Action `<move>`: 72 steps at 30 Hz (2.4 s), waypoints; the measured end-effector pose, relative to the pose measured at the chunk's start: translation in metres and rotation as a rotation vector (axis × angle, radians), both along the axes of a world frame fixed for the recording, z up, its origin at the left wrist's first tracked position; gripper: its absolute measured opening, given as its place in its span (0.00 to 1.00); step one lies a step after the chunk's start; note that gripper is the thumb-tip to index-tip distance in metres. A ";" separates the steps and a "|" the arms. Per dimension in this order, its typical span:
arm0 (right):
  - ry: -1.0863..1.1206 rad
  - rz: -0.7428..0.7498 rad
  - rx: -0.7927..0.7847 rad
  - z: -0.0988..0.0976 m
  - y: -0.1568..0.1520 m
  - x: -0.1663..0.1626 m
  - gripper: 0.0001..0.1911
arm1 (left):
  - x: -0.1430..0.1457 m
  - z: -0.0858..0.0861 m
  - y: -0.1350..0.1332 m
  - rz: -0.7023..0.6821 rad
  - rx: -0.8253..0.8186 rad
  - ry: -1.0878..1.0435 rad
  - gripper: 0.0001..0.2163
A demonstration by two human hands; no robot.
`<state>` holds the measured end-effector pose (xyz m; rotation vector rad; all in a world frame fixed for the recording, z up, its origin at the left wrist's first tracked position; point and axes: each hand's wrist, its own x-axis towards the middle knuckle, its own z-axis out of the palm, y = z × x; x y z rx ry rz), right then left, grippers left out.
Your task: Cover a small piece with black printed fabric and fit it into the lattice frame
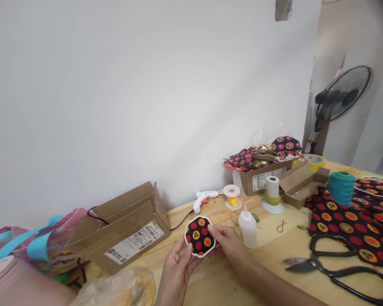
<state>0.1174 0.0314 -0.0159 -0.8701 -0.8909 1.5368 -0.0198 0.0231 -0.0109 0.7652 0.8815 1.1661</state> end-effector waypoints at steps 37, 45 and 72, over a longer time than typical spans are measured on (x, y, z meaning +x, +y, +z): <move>-0.938 -0.195 1.137 0.013 -0.043 0.040 0.23 | 0.004 0.001 -0.018 -0.445 -0.085 -0.597 0.22; -1.000 -0.102 1.117 0.008 -0.038 0.039 0.14 | 0.010 0.007 -0.017 -0.468 -0.141 -0.611 0.22; -0.999 -0.078 1.001 0.005 -0.039 0.032 0.46 | 0.010 0.009 -0.028 -0.465 -0.249 -0.535 0.15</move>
